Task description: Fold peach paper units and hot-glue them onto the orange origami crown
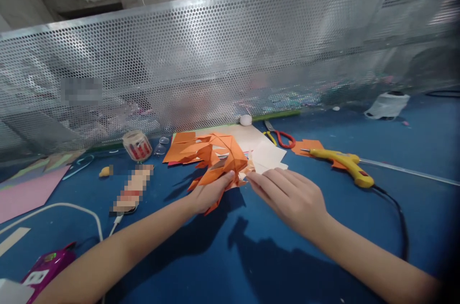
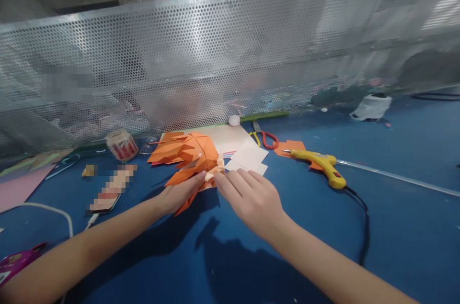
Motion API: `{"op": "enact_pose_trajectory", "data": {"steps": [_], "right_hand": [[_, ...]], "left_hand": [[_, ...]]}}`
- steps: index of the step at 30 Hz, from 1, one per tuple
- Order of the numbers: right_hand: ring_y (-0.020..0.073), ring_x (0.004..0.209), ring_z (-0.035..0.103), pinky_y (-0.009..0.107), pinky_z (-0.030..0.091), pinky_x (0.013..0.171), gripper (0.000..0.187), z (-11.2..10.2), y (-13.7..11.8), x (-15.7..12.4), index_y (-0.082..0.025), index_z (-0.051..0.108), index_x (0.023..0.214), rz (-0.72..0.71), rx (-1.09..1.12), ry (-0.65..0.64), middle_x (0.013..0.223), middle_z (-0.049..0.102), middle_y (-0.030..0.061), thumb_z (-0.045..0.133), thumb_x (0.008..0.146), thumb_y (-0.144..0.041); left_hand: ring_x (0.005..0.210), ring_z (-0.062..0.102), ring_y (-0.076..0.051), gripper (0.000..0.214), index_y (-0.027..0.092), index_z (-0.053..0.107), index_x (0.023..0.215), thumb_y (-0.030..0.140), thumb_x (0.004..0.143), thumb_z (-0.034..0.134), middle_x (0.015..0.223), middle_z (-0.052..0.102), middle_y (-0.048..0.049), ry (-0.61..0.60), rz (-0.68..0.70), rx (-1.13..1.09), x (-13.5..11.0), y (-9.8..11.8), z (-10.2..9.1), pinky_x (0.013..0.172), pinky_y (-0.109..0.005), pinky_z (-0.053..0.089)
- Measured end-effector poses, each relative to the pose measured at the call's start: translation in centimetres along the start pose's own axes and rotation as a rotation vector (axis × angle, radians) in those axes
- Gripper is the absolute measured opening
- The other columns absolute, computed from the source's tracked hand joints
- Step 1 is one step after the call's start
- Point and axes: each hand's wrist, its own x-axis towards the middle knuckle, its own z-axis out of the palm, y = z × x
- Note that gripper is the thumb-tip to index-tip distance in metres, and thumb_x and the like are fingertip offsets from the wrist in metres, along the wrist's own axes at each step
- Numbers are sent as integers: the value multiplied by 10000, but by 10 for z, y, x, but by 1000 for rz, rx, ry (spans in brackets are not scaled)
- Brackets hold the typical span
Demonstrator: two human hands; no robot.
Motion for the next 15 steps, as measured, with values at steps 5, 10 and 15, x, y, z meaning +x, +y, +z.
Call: {"op": "enact_pose_trajectory", "data": {"steps": [5, 10, 15], "right_hand": [[144, 558, 577, 290, 441, 602, 66, 3, -1, -2, -165, 663, 976, -21, 2, 5, 633, 646, -7, 606, 980, -131], [140, 547, 564, 289, 443, 603, 71, 5, -2, 0, -181, 669, 960, -50, 8, 11, 620, 634, -16, 631, 966, -122], [132, 533, 559, 285, 443, 603, 70, 8, -4, 0, -191, 689, 921, -56, 8, 2, 605, 624, -13, 650, 963, -151]], "left_hand": [[1154, 668, -299, 145, 229, 772, 926, 276, 796, 728, 999, 790, -56, -45, 76, 28, -5, 3, 4, 1090, -425, 476], [1002, 722, -287, 128, 242, 764, 889, 331, 846, 683, 893, 783, -50, -85, 128, 41, -4, -9, 2, 941, -417, 564], [1080, 701, -271, 209, 248, 770, 963, 284, 915, 570, 994, 793, -38, -123, 202, 55, -1, -17, -1, 1041, -391, 521]]}}
